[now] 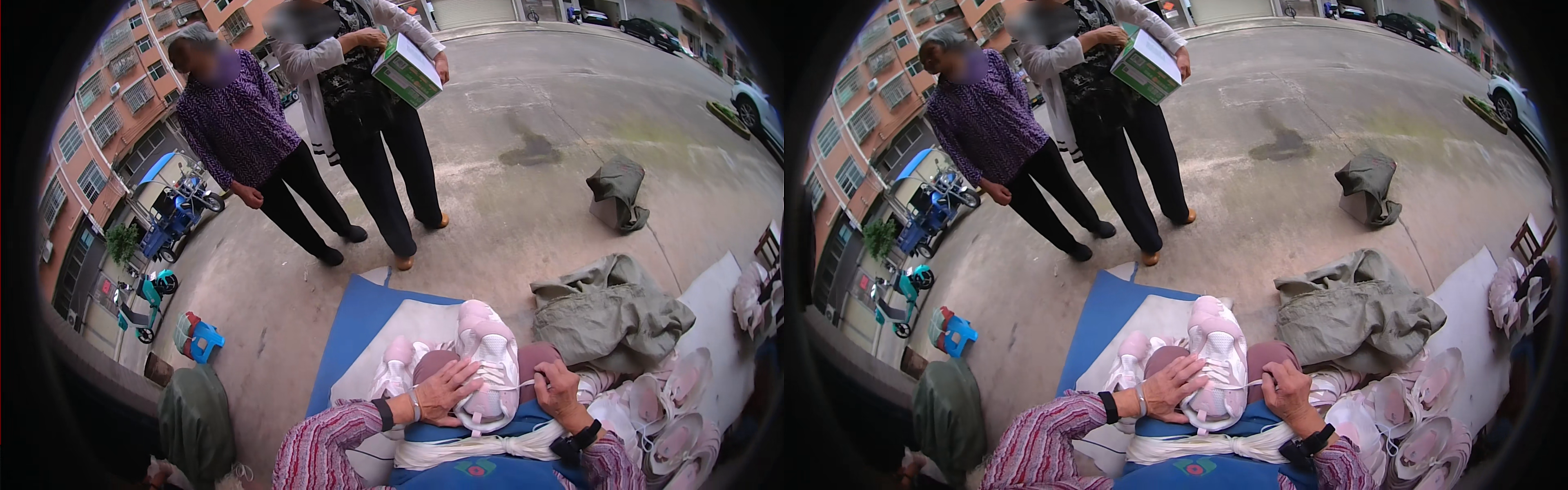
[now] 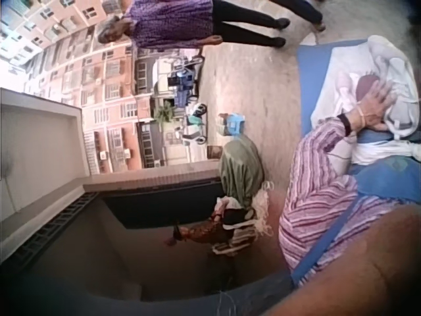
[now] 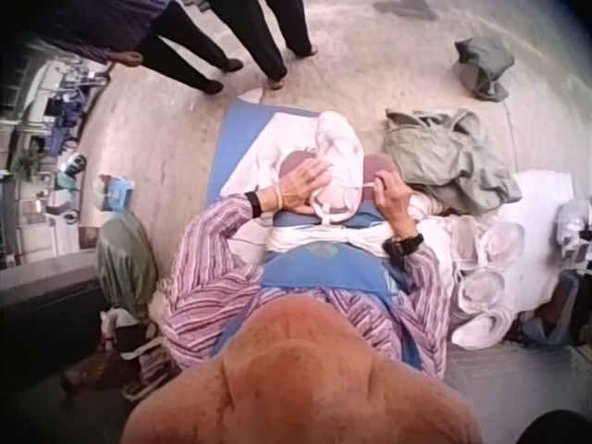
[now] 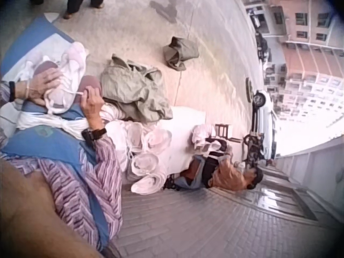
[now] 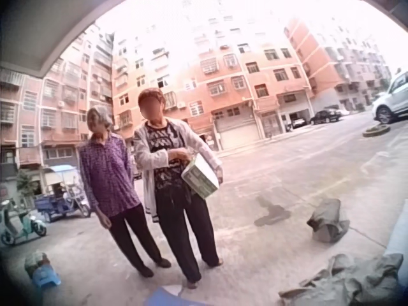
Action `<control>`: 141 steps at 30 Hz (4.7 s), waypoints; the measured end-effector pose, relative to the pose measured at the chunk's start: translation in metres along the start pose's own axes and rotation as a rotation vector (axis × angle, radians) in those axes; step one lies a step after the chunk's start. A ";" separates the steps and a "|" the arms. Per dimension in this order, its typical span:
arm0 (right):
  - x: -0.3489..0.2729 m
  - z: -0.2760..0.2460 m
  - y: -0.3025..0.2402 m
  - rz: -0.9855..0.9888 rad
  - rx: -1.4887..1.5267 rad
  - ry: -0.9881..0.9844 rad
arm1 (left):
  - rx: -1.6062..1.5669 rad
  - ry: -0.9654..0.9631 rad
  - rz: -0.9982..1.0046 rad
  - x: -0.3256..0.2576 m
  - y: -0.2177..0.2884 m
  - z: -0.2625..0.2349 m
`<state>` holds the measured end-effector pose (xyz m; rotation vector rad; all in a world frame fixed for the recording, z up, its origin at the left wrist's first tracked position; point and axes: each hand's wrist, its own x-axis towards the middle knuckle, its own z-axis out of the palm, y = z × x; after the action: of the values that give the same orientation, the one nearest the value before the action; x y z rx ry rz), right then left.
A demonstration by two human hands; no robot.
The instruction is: Lacing pink and white sneakers at a production site.
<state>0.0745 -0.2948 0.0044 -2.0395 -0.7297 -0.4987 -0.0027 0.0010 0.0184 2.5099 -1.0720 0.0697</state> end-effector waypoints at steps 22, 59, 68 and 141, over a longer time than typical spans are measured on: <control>0.016 -0.017 -0.047 0.165 -0.042 -0.519 | -0.126 0.334 -0.448 -0.004 0.039 -0.015; 0.024 -0.025 -0.055 0.213 0.140 -0.561 | -1.693 1.575 -0.501 -0.269 -0.068 -0.127; 0.031 -0.029 -0.067 0.331 0.298 -0.557 | -1.290 0.906 -0.731 -0.109 0.000 -0.108; -0.017 -0.043 -0.002 0.928 0.709 -0.041 | -0.684 0.309 -0.752 0.003 0.032 -0.019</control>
<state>0.0572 -0.3357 0.0182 -1.4780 0.0861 0.3110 -0.0206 -0.0139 0.0473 2.0093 0.0310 -0.1053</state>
